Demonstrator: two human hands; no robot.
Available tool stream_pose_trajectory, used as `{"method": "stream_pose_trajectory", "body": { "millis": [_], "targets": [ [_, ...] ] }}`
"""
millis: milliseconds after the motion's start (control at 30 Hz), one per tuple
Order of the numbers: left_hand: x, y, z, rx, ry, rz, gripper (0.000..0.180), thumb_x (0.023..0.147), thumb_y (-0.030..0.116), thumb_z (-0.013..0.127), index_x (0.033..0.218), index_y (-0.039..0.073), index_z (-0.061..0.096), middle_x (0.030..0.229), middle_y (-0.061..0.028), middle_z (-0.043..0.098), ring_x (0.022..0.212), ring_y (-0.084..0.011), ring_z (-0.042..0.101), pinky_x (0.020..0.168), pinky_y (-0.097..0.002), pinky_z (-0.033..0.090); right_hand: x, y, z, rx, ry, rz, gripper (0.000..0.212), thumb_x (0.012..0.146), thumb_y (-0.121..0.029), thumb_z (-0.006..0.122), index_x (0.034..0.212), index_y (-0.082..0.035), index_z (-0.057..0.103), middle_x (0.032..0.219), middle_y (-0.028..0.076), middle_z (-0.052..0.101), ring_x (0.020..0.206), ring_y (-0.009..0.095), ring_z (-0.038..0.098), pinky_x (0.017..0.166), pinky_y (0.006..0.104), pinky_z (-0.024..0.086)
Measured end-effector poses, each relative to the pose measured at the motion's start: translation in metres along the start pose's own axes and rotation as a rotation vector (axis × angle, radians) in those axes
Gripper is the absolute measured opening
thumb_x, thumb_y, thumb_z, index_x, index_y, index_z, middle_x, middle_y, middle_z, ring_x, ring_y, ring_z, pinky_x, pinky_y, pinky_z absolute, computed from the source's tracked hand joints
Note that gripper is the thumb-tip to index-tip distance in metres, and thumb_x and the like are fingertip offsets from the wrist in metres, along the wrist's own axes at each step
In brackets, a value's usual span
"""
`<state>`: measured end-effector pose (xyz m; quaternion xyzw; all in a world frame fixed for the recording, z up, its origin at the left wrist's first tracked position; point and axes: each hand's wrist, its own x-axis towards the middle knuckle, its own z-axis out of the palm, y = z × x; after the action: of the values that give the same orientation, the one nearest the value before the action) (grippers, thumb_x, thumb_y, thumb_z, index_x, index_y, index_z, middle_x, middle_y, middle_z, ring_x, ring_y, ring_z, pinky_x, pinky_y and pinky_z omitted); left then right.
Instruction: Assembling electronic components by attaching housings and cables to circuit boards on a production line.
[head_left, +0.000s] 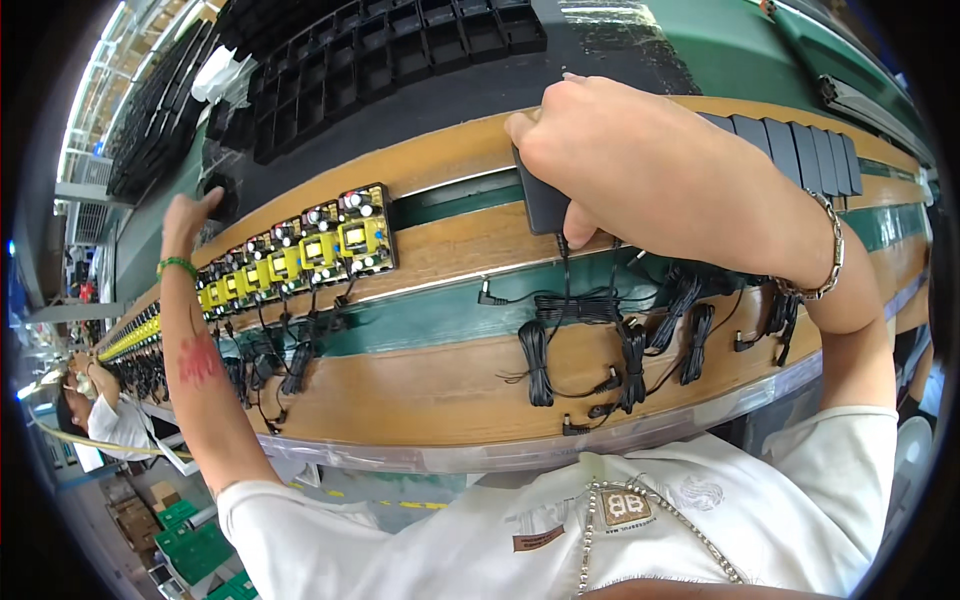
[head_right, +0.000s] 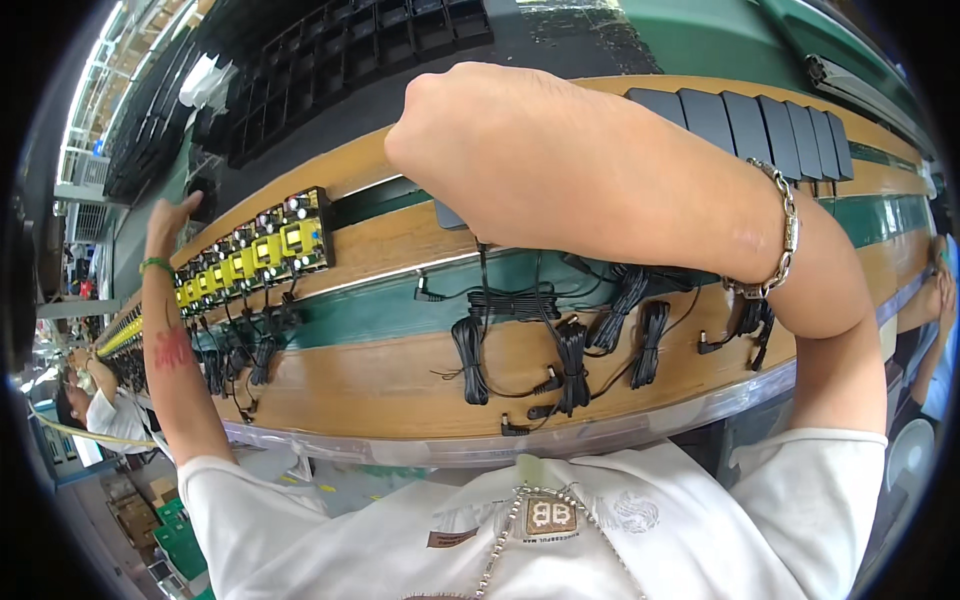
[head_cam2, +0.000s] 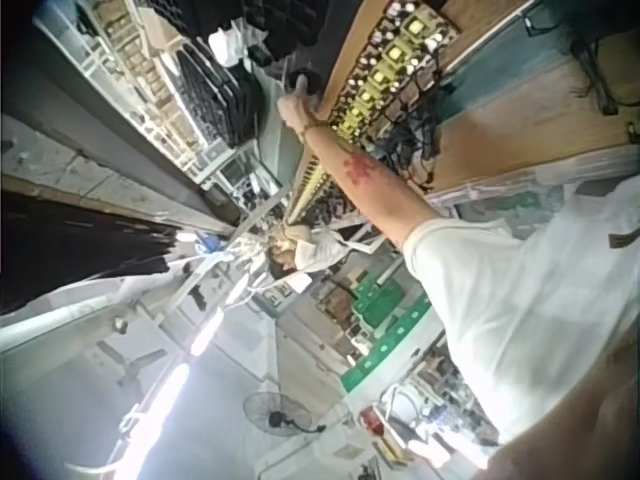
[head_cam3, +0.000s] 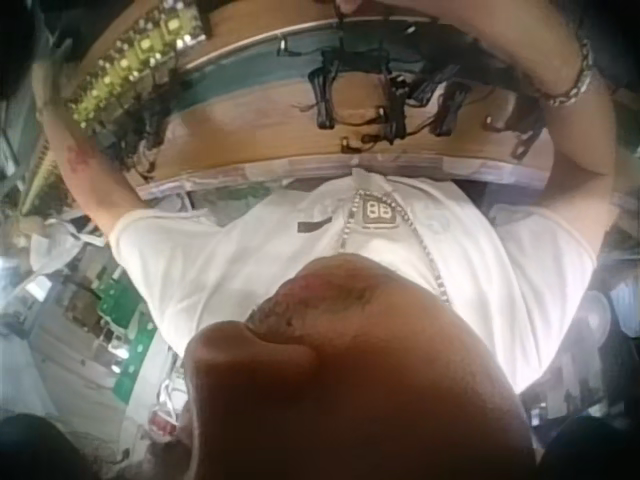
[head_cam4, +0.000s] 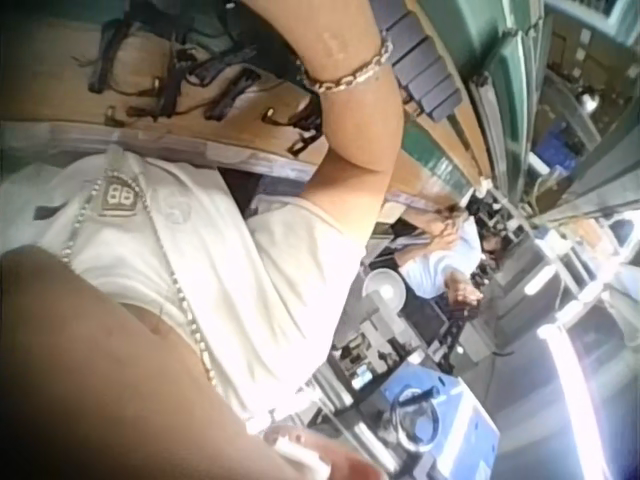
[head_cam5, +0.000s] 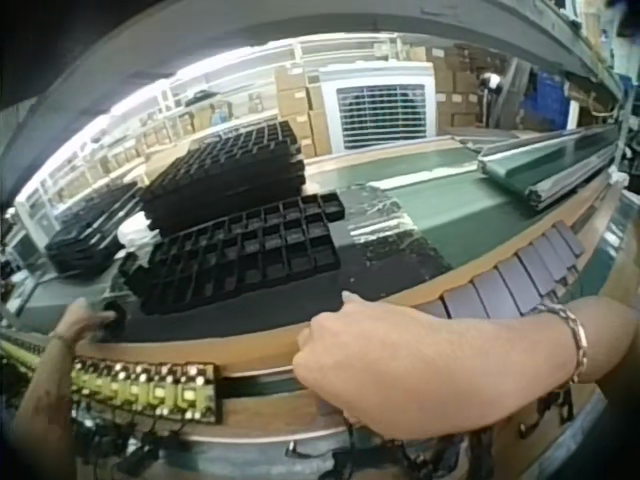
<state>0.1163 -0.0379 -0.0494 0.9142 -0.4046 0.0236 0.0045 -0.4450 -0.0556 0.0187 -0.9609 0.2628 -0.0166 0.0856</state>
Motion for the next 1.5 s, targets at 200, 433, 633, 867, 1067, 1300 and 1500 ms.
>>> {"method": "stream_pose_trajectory", "body": {
  "millis": [200, 433, 633, 867, 1067, 1300, 1500],
  "targets": [
    [-0.030, 0.029, 0.001, -0.072, 0.095, 0.117, 0.045, 0.074, 0.031, 0.076, 0.081, -0.012, 0.065, 0.071, -0.0191, 0.065, 0.066, -0.0327, 0.060, 0.069, -0.0405, 0.052, 0.003, 0.001, 0.000, -0.069, -0.023, -0.013, 0.044, 0.063, -0.009, 0.083, 0.094, 0.009, 0.057, 0.088, 0.013, 0.072, 0.085, 0.032, 0.069, 0.096, 0.0379, 0.048],
    [-0.219, 0.108, -0.053, -0.306, 0.753, 0.549, 0.043, 0.077, 0.014, 0.075, 0.115, -0.001, 0.062, 0.099, -0.0106, 0.061, 0.084, -0.0239, 0.056, 0.078, -0.0338, 0.047, 0.013, -0.010, 0.000, 0.172, -0.079, -0.023, 0.062, 0.073, -0.014, 0.082, 0.124, 0.010, 0.055, 0.116, 0.022, 0.069, 0.100, 0.028, 0.069, 0.107, 0.0413, 0.044],
    [-0.309, 0.134, -0.084, -0.645, 0.725, 0.719, 0.039, 0.083, 0.014, 0.072, 0.116, -0.002, 0.060, 0.101, -0.0105, 0.063, 0.083, -0.0206, 0.056, 0.079, -0.0317, 0.047, 0.035, -0.043, 0.004, 1.292, 0.184, -0.316, 0.088, 0.074, -0.023, 0.084, 0.149, -0.002, 0.042, 0.141, 0.015, 0.057, 0.104, 0.021, 0.067, 0.088, 0.0360, 0.057],
    [-0.334, 0.125, -0.083, -1.891, -0.464, 0.543, 0.029, 0.094, 0.014, 0.062, 0.116, -0.005, 0.059, 0.099, -0.0125, 0.065, 0.082, -0.0193, 0.059, 0.077, -0.0315, 0.049, 0.047, -0.071, 0.013, 0.606, 0.838, -0.713, 0.074, 0.076, -0.022, 0.082, 0.133, 0.011, 0.049, 0.119, 0.021, 0.065, 0.091, 0.030, 0.068, 0.081, 0.0352, 0.057],
    [-0.345, 0.136, -0.038, -1.356, 0.079, 0.300, 0.020, 0.099, 0.010, 0.056, 0.111, -0.005, 0.061, 0.101, -0.0164, 0.067, 0.083, -0.0203, 0.063, 0.076, -0.0320, 0.051, 0.059, -0.044, 0.027, 0.297, 0.704, -0.375, 0.070, 0.078, -0.015, 0.079, 0.136, 0.007, 0.045, 0.118, 0.021, 0.060, 0.080, 0.030, 0.068, 0.075, 0.0362, 0.058],
    [-0.368, 0.174, 0.018, -0.360, 0.586, 0.588, 0.021, 0.092, 0.005, 0.065, 0.112, 0.000, 0.060, 0.087, -0.0111, 0.062, 0.073, -0.0267, 0.058, 0.069, -0.0350, 0.049, 0.078, -0.019, 0.069, 0.221, 0.405, -0.177, 0.077, 0.080, -0.011, 0.078, 0.144, 0.003, 0.037, 0.126, 0.022, 0.053, 0.068, 0.030, 0.066, 0.066, 0.0377, 0.056],
    [-0.376, 0.199, 0.005, -0.664, 0.110, 0.488, 0.019, 0.095, 0.005, 0.060, 0.113, 0.002, 0.058, 0.082, -0.0093, 0.060, 0.067, -0.0219, 0.053, 0.063, -0.0317, 0.046, 0.045, 0.002, 0.060, 0.129, 0.389, -0.145, 0.077, 0.081, -0.011, 0.077, 0.144, 0.004, 0.035, 0.121, 0.024, 0.052, 0.064, 0.031, 0.065, 0.059, 0.0362, 0.056]
  ]
}}
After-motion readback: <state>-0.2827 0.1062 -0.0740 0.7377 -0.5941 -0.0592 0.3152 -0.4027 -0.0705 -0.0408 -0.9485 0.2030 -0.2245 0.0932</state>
